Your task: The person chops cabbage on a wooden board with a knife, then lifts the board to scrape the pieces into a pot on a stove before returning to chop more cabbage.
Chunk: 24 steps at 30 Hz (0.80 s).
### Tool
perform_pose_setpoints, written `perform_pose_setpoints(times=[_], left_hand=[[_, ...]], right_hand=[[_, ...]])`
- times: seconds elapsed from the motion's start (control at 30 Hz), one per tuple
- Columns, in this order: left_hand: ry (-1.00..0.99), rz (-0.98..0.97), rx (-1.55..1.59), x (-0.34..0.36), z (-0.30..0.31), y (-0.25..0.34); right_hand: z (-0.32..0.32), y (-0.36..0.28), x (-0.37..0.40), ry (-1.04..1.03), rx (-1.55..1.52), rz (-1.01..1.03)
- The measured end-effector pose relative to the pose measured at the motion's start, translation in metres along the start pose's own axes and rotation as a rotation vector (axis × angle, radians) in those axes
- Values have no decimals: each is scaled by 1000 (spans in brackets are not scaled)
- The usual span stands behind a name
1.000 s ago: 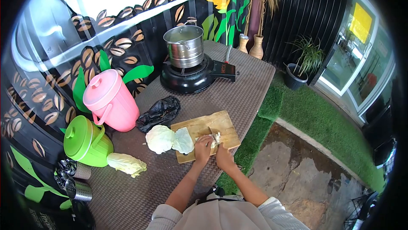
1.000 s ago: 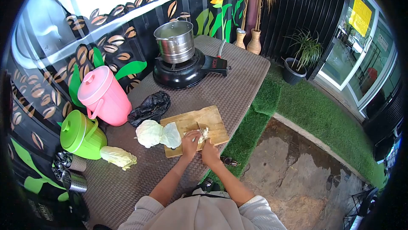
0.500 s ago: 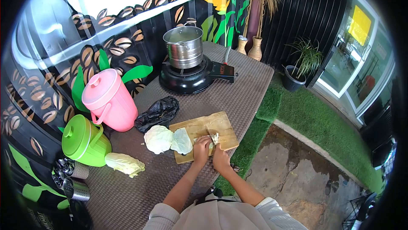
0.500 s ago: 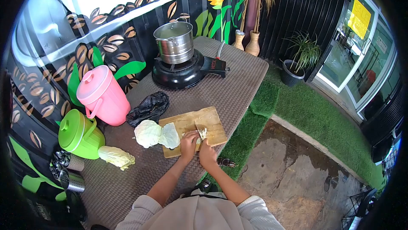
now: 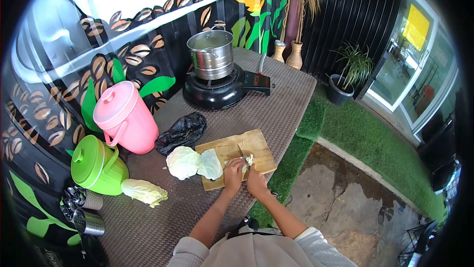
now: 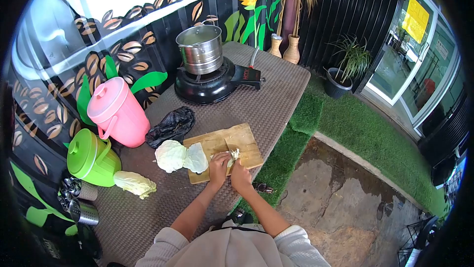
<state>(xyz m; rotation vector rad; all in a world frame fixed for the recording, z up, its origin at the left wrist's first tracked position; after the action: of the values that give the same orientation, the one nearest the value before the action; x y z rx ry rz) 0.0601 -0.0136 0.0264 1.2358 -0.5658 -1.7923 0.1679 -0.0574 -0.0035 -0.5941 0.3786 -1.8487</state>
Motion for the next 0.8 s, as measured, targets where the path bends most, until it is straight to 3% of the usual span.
perform_pose_setpoints(times=[0.37,0.57,0.63,0.8], left_hand=[[-21,28,-17,-2,-2,-5],[-67,44,-98,-2,-5,-5],[-54,25,-88,-1,-6,-7],[-61,31,-59,-1,-4,-7]], right_hand=[[-4,5,8,-9,4,15],[-4,13,-3,-49,-24,179],[3,10,11,66,6,144],[-2,3,4,67,62,47]])
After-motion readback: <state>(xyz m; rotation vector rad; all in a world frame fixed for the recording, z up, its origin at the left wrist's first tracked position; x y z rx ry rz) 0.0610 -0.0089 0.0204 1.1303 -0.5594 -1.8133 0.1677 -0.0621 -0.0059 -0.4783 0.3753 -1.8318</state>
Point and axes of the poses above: each hand's wrist, its own x-axis away from the middle knuckle, its own z-axis out of the back of the hand, y = z × x, the point moved 10 cm from there along -x, towards the middle knuckle, and after that the axes turned 1 degree about y, right-handed, at the moved point
